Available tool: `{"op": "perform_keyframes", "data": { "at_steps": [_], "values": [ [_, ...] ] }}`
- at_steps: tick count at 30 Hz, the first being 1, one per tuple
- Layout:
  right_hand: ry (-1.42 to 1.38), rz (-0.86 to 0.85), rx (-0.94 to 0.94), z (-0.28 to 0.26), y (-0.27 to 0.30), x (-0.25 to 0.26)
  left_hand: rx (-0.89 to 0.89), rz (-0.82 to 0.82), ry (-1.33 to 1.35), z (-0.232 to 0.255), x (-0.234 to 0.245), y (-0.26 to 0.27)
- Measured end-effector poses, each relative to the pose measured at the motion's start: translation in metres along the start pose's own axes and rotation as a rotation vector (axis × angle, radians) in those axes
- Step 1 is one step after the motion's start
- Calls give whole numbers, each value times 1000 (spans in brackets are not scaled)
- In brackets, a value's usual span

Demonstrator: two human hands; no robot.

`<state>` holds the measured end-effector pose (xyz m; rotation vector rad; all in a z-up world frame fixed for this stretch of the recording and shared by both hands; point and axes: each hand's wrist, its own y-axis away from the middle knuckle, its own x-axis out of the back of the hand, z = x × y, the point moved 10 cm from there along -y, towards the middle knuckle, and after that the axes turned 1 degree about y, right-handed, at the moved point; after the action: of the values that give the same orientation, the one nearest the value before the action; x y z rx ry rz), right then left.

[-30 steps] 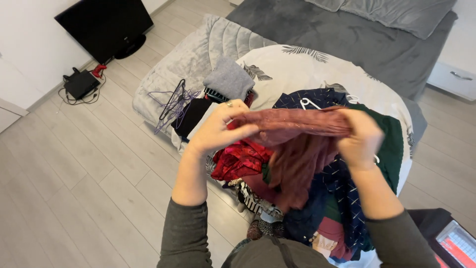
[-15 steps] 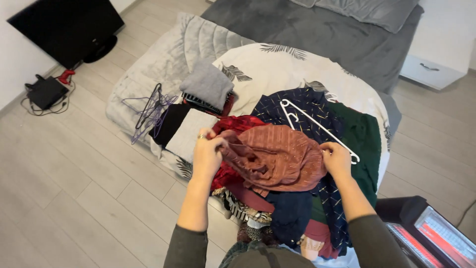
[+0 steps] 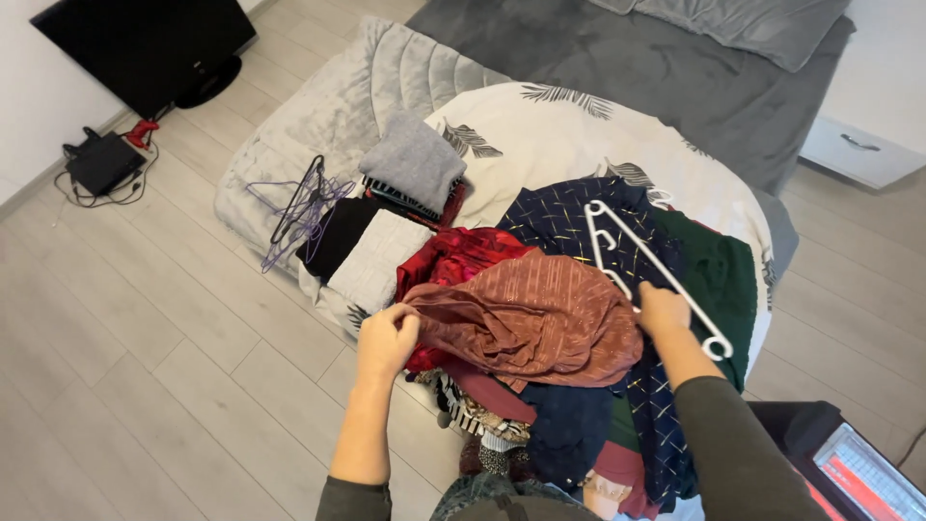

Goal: The person removes a white garment from a hanger and places it in a closet. They then pick up several garments from a bed, place them on hangers, and hang them in the closet. The person repeats this process for multiple items, including a dark blue patterned top, a red top, and a maroon top.

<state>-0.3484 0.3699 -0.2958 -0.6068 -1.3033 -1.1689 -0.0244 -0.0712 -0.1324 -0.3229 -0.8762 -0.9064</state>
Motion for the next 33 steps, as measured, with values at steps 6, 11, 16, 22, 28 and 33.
{"op": "perform_keyframes", "data": {
  "at_steps": [6,11,16,22,28,33],
  "values": [
    [-21,165,-88,50,17,81,62,270,393,16,33,6],
    [-293,271,-345,92,64,165,-90,241,504,73,47,14],
    [-550,622,-228,81,90,204,-207,65,735,123,50,22],
    [-1272,621,-156,34,115,224,-108,-71,882,126,34,25],
    [-1988,636,195,-41,131,244,-195,-19,1144,118,34,26],
    [-2372,587,307,-79,114,229,-171,28,1175,97,44,23]
  ]
}}
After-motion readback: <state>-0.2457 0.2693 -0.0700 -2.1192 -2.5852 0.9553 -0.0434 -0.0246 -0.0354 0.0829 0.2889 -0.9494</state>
